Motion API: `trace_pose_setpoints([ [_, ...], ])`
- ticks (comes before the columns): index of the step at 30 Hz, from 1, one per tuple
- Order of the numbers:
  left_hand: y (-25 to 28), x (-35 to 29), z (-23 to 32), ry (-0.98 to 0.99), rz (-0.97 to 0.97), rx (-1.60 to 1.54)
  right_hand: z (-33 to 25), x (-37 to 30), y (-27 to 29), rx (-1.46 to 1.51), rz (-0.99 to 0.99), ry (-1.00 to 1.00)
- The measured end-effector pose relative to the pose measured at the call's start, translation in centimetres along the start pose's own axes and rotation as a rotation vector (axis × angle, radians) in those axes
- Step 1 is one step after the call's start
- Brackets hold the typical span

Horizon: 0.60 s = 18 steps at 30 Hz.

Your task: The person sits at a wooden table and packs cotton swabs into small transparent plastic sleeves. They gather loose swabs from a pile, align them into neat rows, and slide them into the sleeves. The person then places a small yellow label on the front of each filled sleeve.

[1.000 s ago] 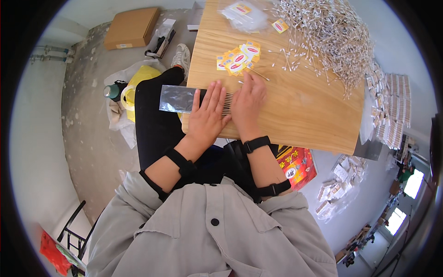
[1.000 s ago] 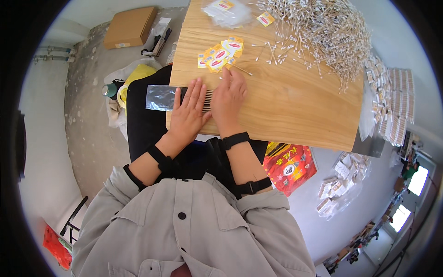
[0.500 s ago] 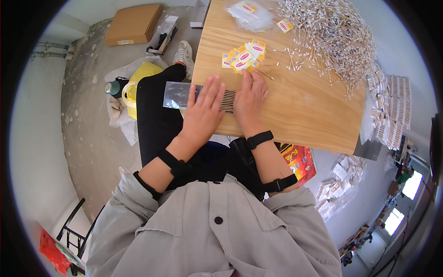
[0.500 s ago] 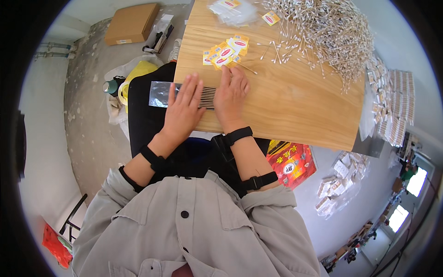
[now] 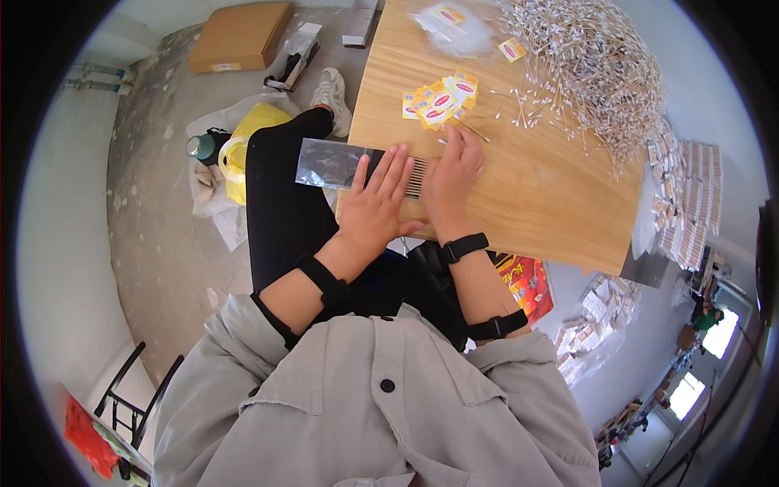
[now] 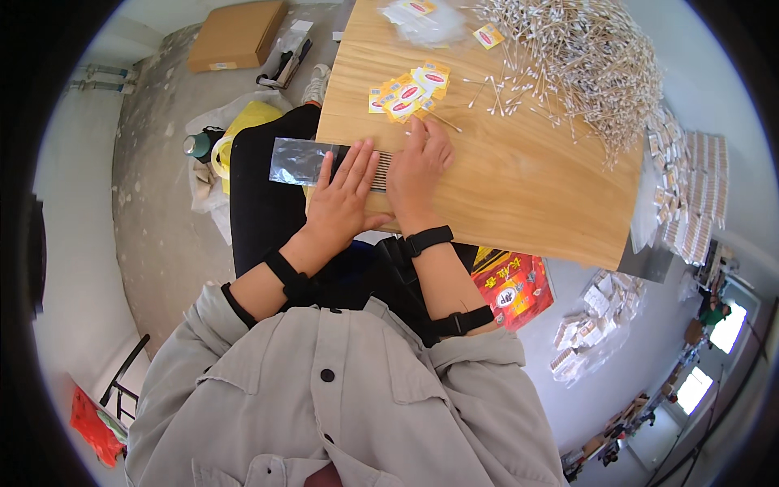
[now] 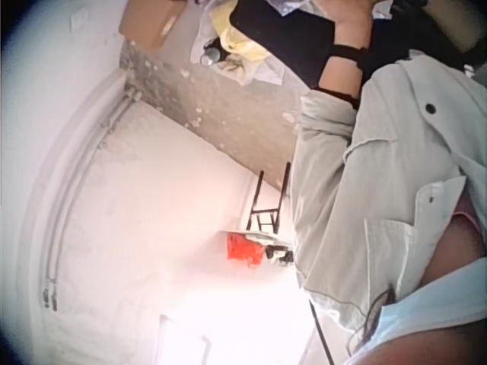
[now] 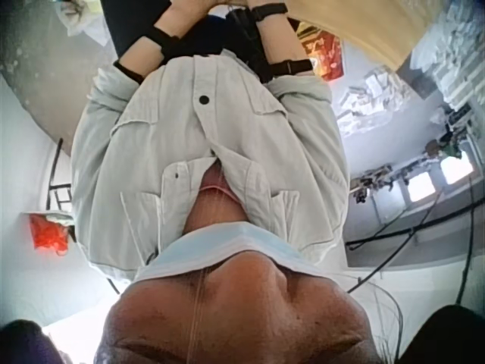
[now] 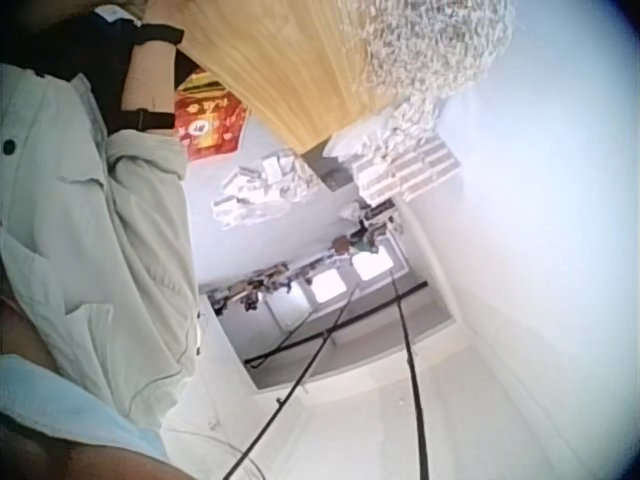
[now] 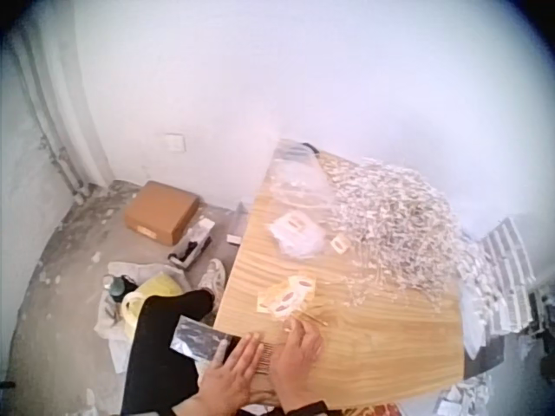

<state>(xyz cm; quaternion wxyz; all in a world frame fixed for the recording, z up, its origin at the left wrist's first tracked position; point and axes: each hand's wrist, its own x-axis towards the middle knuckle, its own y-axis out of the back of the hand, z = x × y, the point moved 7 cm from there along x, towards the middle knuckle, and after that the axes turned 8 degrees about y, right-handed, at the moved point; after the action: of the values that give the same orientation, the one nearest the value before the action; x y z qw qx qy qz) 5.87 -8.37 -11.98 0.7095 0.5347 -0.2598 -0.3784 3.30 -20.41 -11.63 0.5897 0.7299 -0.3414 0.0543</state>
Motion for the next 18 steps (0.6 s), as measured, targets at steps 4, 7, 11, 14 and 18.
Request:
trace_pose_setpoints([
  [4,1.0,-0.1,-0.1,-0.023,0.065,-0.087,-0.5,0.2,-0.3,0.000,-0.030,0.014],
  [7,3.2,-0.5,-2.6,0.100,0.145,-0.184,-0.7,0.5,-0.2,-0.019,-0.038,0.026],
  [11,4.9,0.1,-5.4,0.245,0.128,-0.107,-0.8,0.5,-0.2,-0.043,-0.042,0.033],
  [14,4.2,0.8,-5.1,0.260,0.102,0.023,-0.8,0.5,0.0,-0.044,-0.020,0.052],
  [18,3.1,2.4,-4.8,0.298,0.001,0.201,-1.3,0.8,0.3,-0.014,-0.027,0.067],
])
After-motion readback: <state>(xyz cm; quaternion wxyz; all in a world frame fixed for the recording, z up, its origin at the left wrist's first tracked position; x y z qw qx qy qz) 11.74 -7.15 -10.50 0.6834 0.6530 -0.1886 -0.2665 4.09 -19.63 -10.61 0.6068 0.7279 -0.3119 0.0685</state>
